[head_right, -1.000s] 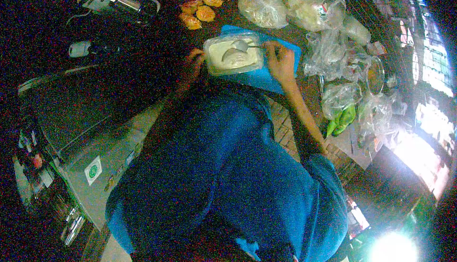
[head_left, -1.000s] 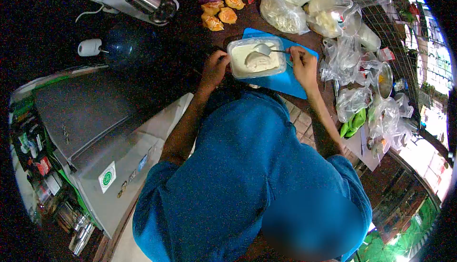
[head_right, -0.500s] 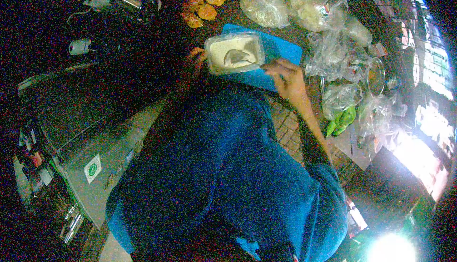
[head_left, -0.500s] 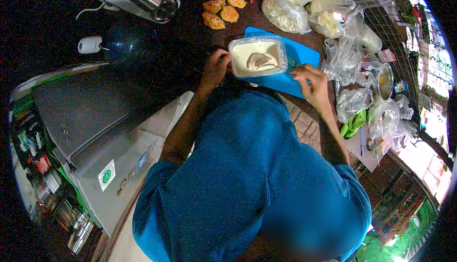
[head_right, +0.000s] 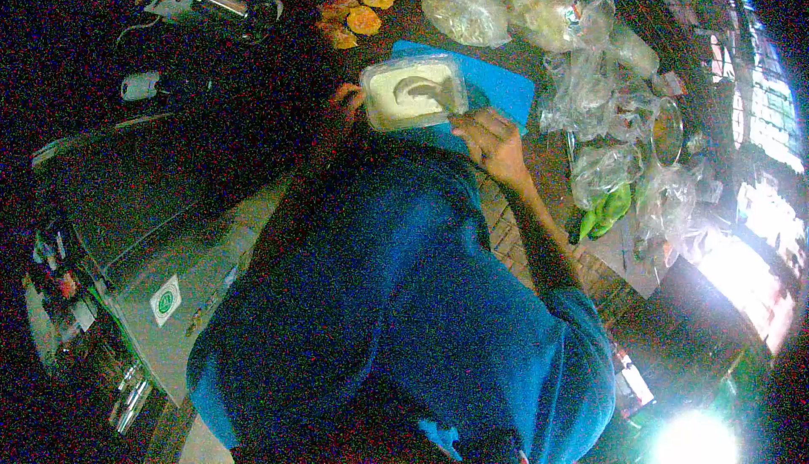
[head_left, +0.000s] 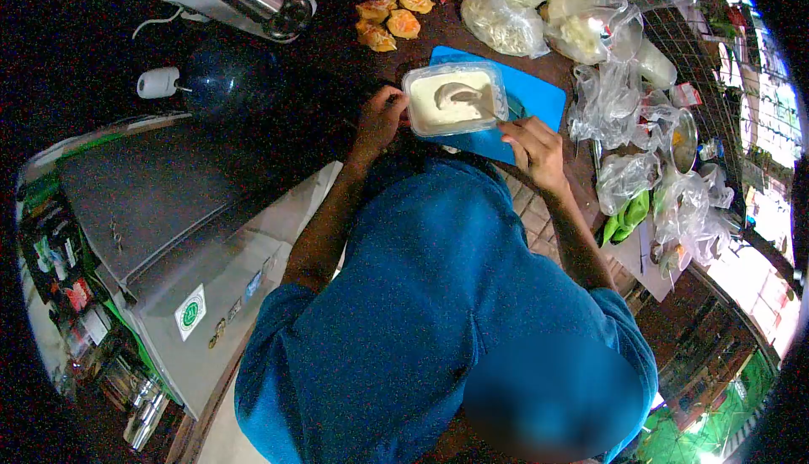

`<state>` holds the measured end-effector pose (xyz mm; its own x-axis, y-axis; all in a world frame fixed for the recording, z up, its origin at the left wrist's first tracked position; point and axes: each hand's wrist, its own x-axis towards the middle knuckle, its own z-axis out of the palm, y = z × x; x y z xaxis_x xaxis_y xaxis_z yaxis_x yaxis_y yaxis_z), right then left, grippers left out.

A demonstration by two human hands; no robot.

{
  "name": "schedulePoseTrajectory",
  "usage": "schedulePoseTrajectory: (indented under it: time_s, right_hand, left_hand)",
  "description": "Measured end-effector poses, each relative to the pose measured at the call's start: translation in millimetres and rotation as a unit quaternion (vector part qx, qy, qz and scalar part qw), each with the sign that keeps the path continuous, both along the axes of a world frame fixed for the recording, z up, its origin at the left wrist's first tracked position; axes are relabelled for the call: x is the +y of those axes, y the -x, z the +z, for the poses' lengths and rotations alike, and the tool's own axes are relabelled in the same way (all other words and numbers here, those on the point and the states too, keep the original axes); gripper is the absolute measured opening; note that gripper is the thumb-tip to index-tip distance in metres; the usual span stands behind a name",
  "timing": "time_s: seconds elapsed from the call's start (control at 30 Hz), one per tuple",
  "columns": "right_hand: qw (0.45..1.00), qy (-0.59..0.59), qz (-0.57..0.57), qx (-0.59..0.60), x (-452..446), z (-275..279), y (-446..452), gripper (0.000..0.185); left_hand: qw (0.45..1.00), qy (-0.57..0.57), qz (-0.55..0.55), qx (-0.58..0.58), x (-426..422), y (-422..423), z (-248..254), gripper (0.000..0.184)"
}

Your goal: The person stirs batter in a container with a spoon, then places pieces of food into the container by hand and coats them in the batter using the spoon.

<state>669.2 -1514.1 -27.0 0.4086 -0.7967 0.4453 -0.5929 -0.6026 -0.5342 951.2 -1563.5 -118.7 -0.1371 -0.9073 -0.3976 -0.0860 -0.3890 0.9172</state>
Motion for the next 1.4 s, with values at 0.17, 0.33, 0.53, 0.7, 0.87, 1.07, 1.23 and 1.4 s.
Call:
schedulePoseTrajectory:
  time_s: [0.17,0.33,0.53,0.7,0.87,1.07,1.23,1.4]
  right_hand:
    - [0.999,-0.006,-0.053,0.009,-4,-5,-1,0.017]
    - [0.998,-0.031,-0.056,-0.011,-6,-2,1,0.015]
    - [0.993,-0.034,-0.104,-0.045,-5,7,5,0.012]
    - [0.994,-0.022,-0.103,-0.009,-5,-1,2,0.011]
    - [0.99,-0.034,-0.132,-0.021,-6,5,1,0.01]
    - [0.992,-0.011,-0.108,-0.059,-9,2,-2,0.009]
    - [0.987,-0.045,-0.131,-0.075,-2,-5,0,0.008]
    - [0.988,-0.079,-0.117,-0.065,4,-26,-16,0.011]
  left_hand:
    - [1.0,0.019,-0.003,-0.012,0,0,-7,0.023]
    - [1.0,0.012,0.006,-0.006,0,0,-2,0.023]
    - [0.999,0.02,-0.001,-0.032,1,1,3,0.024]
    - [1.0,0.013,0.002,-0.025,-1,1,-9,0.025]
    - [1.0,0.008,0.004,0.006,0,0,-10,0.024]
    - [0.984,0.106,-0.018,-0.143,-3,-2,-20,0.026]
    - [0.984,0.075,-0.028,-0.157,-3,-2,-6,0.027]
    - [0.987,0.063,-0.019,-0.145,-2,-1,-1,0.027]
